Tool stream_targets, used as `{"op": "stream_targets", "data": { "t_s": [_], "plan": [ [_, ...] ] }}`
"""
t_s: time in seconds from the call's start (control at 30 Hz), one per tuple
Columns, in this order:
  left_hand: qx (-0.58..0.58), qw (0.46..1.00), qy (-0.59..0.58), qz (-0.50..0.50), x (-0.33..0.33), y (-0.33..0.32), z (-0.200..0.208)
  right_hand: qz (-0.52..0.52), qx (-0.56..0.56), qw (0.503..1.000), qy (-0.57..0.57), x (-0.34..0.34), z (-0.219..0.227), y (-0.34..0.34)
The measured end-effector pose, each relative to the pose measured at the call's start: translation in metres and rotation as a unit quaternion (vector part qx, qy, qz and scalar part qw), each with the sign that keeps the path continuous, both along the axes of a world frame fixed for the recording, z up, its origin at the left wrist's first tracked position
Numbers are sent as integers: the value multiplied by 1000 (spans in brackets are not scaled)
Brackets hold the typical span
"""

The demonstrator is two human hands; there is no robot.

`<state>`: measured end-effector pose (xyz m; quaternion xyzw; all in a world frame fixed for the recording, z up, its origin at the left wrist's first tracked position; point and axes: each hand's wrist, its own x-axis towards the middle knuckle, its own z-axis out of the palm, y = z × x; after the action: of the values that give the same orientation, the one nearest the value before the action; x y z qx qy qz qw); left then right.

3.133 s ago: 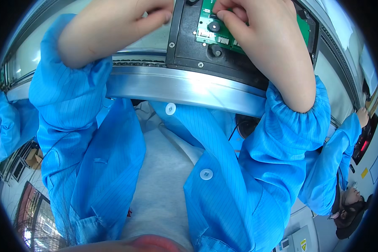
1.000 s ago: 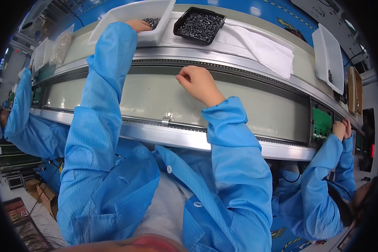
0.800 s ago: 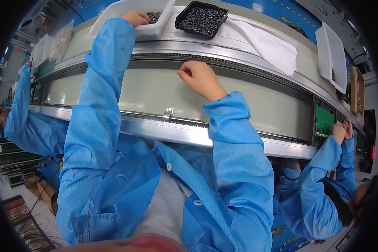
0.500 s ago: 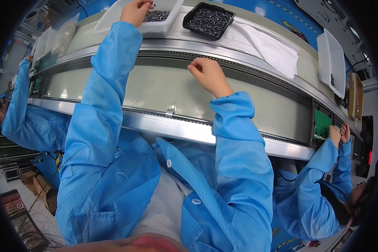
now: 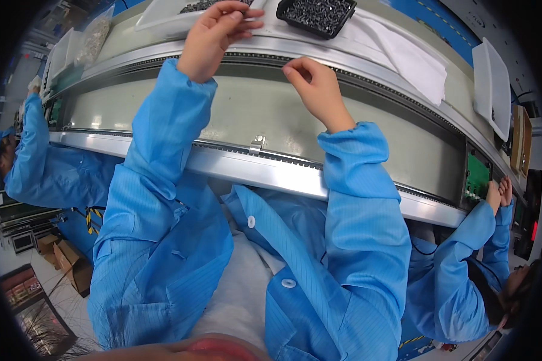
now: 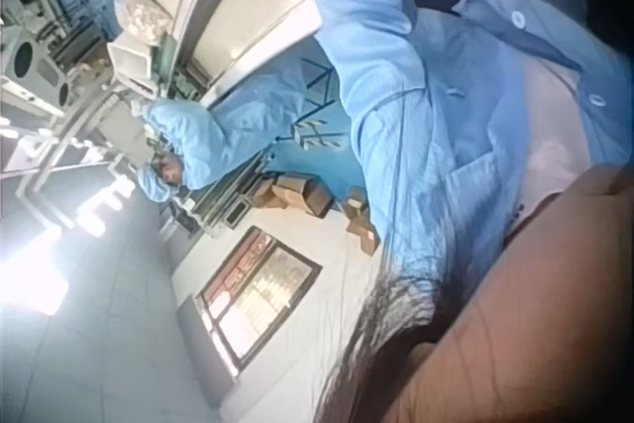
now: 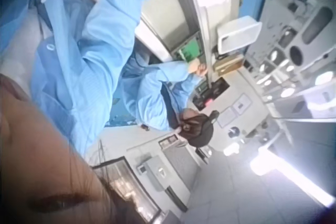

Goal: Manually placing electronic components onto printed circuit boards on an assembly line.

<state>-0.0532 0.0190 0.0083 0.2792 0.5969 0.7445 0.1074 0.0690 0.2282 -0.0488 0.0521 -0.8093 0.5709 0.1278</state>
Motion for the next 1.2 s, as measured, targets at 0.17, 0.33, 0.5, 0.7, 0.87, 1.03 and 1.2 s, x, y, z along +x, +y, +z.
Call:
{"op": "stream_targets", "data": {
  "t_s": [0.17,0.33,0.5,0.7,0.87,1.03,1.2],
  "plan": [
    [-46,995,-72,-49,48,15,-33,95,-186,974,-82,5,5,-9],
    [18,988,-51,-148,47,19,-61,127,-281,945,-107,7,3,-10],
    [-8,989,-61,-134,44,14,-72,124,-380,908,-128,9,-1,-15],
    [21,977,-112,-182,49,16,-73,146,-418,884,-146,14,-3,-12],
    [27,976,-107,-186,48,17,-69,151,-422,883,-143,13,-3,-11],
    [21,982,-86,-168,49,18,-69,154,-421,882,-147,11,0,-12],
    [31,981,-118,-152,53,19,-69,128,-403,893,-151,13,-2,-11]
  ]
}}
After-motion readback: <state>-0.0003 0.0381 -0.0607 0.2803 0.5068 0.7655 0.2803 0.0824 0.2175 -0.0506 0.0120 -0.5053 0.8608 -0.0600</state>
